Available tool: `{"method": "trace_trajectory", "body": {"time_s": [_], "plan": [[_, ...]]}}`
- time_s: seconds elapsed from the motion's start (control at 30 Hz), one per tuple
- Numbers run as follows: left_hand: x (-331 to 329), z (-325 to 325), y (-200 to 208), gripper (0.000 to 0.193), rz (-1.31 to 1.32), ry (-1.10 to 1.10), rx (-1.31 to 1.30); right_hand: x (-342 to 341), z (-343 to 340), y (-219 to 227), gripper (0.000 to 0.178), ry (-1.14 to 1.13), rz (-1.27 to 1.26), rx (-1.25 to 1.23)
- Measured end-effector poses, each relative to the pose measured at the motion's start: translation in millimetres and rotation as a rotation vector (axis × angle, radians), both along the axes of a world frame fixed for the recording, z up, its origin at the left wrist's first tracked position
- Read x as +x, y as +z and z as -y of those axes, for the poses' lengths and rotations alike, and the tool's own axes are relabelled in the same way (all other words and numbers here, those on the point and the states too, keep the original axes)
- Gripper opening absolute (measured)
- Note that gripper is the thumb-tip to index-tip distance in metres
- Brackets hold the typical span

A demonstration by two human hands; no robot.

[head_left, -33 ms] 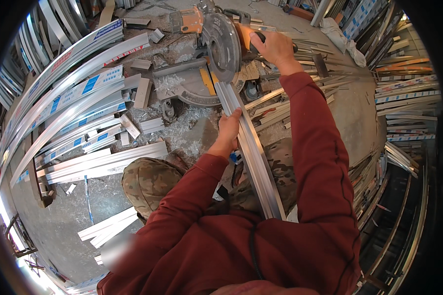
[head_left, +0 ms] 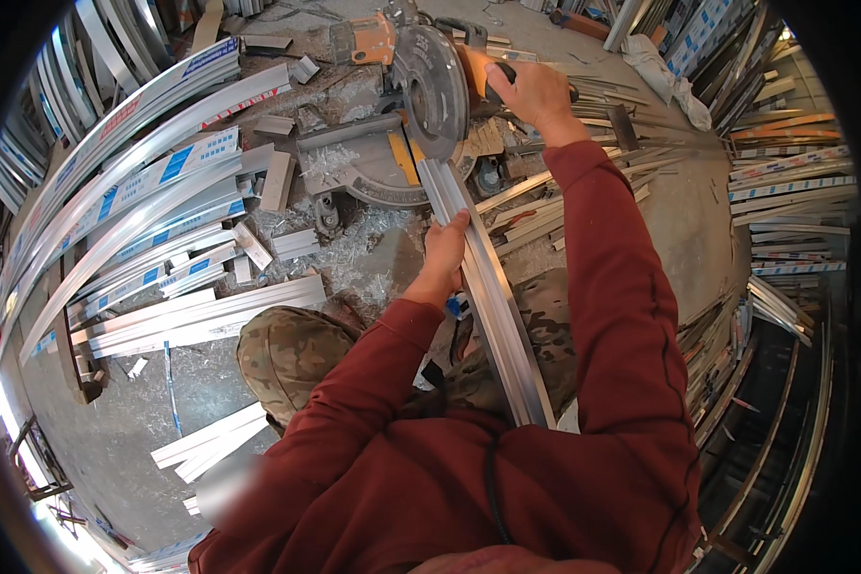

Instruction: The person repeatedly positions aluminum extrusion profiles on a miter saw, lowers the blade to cut the profiles, and removes the cut pieces. The person handles multiple profiles one at a time, aligning them before each cut and discarding the offcuts.

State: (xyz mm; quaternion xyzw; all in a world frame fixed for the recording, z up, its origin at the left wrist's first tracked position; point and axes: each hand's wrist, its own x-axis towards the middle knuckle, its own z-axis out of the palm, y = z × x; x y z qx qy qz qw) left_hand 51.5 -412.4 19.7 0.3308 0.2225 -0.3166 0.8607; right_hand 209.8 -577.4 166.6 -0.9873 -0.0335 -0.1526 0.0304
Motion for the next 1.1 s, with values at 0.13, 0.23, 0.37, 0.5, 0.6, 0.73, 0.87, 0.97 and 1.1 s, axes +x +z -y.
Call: {"method": "trace_trajectory", "body": {"time_s": [0.13, 0.23, 0.37, 0.5, 0.6, 0.73, 0.87, 0.97, 1.1], "plan": [[1.3, 0.0, -1.9, 0.034, 0.006, 0.002, 0.002, -2.0, -1.5, 0.2, 0.059, -0.004, -0.012, 0.032], [0.3, 0.2, 1.3, 0.034, 0.004, 0.003, 0.019, -0.5, 0.2, -4.1, 0.059, 0.014, 0.046, 0.018], [-8.7, 1.9, -1.6, 0.034, -0.030, -0.026, 0.003, 3.6, 1.0, 0.3, 0.059, 0.001, 0.009, -0.011], [-18.2, 10.1, -4.6, 0.033, -0.008, -0.035, 0.003, 5.7, 0.7, 0.7, 0.059, 0.015, 0.012, -0.019], [-21.5, 11.0, -6.4, 0.032, -0.032, -0.043, -0.022, 2.9, -1.1, 0.0, 0.058, 0.002, -0.010, -0.021], [-20.8, 9.7, 5.0, 0.030, -0.042, -0.044, -0.018, 1.1, 1.4, -3.7, 0.048, -0.007, 0.036, -0.042], [-19.8, 7.4, 5.1, 0.029, -0.029, -0.044, -0.011, 1.9, 0.9, -5.9, 0.047, -0.004, 0.041, -0.047], [-19.6, 7.8, 3.8, 0.028, -0.020, -0.042, -0.010, 0.9, 1.3, -6.2, 0.047, -0.002, 0.043, -0.054], [-19.1, 8.2, 5.4, 0.029, -0.021, -0.045, -0.018, 0.3, 4.6, -9.7, 0.047, -0.005, 0.041, -0.063]]}}
